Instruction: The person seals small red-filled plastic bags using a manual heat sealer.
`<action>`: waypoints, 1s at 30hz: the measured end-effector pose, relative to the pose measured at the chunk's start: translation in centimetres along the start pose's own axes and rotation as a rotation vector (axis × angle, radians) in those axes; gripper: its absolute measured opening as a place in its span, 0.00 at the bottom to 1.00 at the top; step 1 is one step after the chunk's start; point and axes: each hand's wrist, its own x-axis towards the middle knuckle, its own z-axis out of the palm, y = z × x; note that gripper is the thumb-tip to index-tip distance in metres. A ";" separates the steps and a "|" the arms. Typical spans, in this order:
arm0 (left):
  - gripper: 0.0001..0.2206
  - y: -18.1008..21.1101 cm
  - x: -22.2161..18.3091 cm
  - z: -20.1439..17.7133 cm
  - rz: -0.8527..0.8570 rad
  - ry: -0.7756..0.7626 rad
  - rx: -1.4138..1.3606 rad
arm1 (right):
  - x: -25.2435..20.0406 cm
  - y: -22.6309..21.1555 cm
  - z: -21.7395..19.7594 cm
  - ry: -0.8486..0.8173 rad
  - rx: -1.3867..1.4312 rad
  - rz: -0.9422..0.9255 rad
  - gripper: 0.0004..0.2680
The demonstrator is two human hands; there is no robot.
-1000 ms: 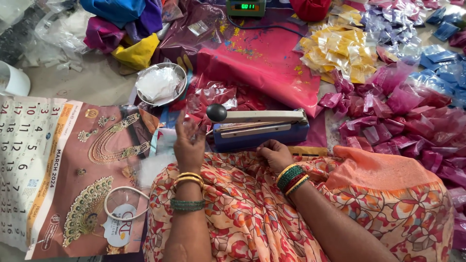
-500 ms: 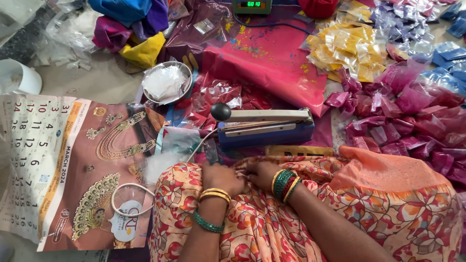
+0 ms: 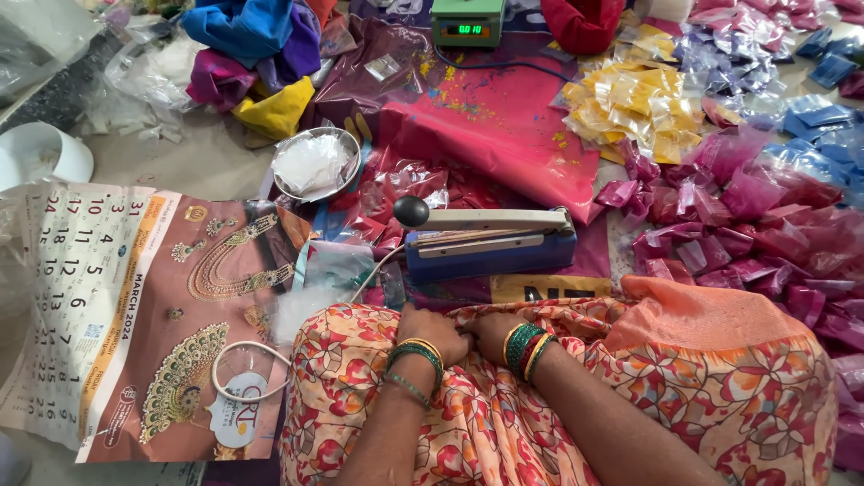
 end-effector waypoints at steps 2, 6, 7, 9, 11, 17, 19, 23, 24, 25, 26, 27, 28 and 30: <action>0.26 0.3 -0.2 0.0 -0.003 0.004 0.009 | -0.1 0.3 0.4 0.014 -0.009 0.009 0.16; 0.26 0.8 -0.7 0.6 0.003 0.019 0.065 | -1.6 -0.8 -0.5 0.039 -0.011 0.011 0.16; 0.26 1.1 -0.8 1.2 0.001 0.023 0.065 | -1.4 -0.8 -0.5 0.043 -0.014 0.010 0.16; 0.26 2.2 -0.8 2.6 -0.066 0.092 0.046 | -1.2 -0.3 0.0 0.029 -0.012 0.014 0.15; 0.26 3.2 -0.8 3.3 -0.079 0.151 0.061 | -1.5 -0.2 0.1 0.044 -0.016 0.009 0.14; 0.27 6.9 -5.6 0.3 -0.091 0.055 0.076 | -1.6 -0.4 -0.2 0.087 -0.009 -0.004 0.15; 0.25 7.8 -5.6 0.8 -0.083 0.030 0.077 | -1.2 -0.1 0.0 0.082 -0.006 0.002 0.15; 0.13 9.2 -5.6 1.0 0.048 0.075 -0.014 | -0.1 0.9 0.5 0.038 -0.004 0.000 0.15; 0.11 9.6 -6.2 0.6 0.104 0.063 -0.098 | 0.1 1.0 0.8 0.028 -0.009 -0.007 0.15; 0.11 9.9 -6.3 1.3 0.105 0.061 -0.099 | -0.3 0.6 0.5 0.027 -0.008 -0.006 0.15; 0.10 10.3 -6.3 2.0 0.174 0.097 -0.144 | -0.6 0.3 0.1 0.032 -0.014 0.001 0.14; 0.10 10.6 -6.3 2.7 0.242 0.132 -0.190 | -0.9 -0.1 -0.3 0.037 -0.020 0.009 0.14; 0.10 10.7 -6.1 3.0 0.243 0.132 -0.192 | -1.3 -0.4 -0.7 0.036 -0.021 0.010 0.14; 0.09 10.7 -5.6 3.8 0.295 0.172 -0.173 | -2.1 -1.2 -1.2 0.067 0.001 0.036 0.14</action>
